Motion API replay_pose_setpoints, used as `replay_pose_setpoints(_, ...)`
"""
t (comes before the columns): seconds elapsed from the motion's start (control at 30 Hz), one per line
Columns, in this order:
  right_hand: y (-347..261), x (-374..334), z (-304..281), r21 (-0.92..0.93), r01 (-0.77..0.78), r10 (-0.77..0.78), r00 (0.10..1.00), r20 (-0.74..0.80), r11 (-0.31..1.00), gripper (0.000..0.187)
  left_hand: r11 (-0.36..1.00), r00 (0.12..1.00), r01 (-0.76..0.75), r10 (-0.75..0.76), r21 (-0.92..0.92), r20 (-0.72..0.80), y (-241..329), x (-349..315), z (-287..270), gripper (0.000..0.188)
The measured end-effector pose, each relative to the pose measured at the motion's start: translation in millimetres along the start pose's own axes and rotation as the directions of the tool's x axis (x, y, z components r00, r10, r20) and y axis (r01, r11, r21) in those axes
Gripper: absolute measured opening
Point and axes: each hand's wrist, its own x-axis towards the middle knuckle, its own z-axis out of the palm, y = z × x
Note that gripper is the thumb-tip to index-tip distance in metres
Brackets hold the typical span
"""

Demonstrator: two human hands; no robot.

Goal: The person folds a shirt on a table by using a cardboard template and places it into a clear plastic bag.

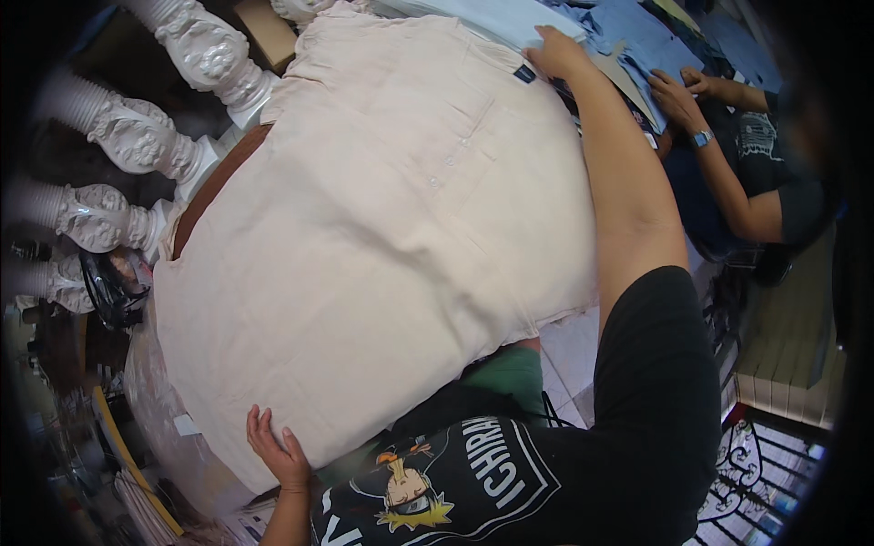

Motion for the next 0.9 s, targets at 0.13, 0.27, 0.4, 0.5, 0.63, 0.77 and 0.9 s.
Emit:
replay_pose_setpoints(0.13,-12.2,1.8,-14.0,-0.025,-0.083,0.086,0.913,0.399,0.996,0.03,1.0,1.0,0.011,-0.011,-0.008,0.003,3.4,1.3,-2.2,0.043)
replay_pose_setpoints(0.27,-26.3,-0.1,-32.9,-0.119,-0.07,0.094,0.972,0.216,0.99,0.022,1.0,1.0,0.018,-0.018,-0.006,-0.002,3.4,-2.3,-4.1,0.042)
replay_pose_setpoints(0.4,-36.7,5.9,-82.4,0.048,-0.106,0.115,0.958,-0.264,0.993,0.021,0.999,1.0,0.017,-0.017,-0.031,-0.008,4.6,-0.9,-4.6,0.041)
replay_pose_setpoints(0.5,-60.4,-0.9,-124.2,0.215,0.085,0.044,0.843,-0.535,0.973,0.02,0.999,0.999,-0.009,0.008,-0.038,-0.032,1.7,-2.8,-5.6,0.039)
replay_pose_setpoints(0.63,-142.2,-56.2,-203.9,0.395,0.305,-0.001,0.792,-0.611,0.867,0.012,0.986,0.998,0.008,-0.019,-0.164,-0.067,-4.4,0.0,-12.0,0.036)
replay_pose_setpoints(0.77,-235.0,-152.3,-256.2,0.422,0.645,-0.247,0.689,-0.682,0.637,0.016,0.837,0.986,-0.136,0.063,-0.529,-0.155,32.0,46.7,-51.6,0.036)
replay_pose_setpoints(0.9,-324.5,-261.4,-283.2,0.525,0.808,-0.531,0.578,-0.62,0.267,0.019,-0.16,0.999,0.024,-0.032,-0.987,0.03,65.7,87.4,-92.5,0.042)
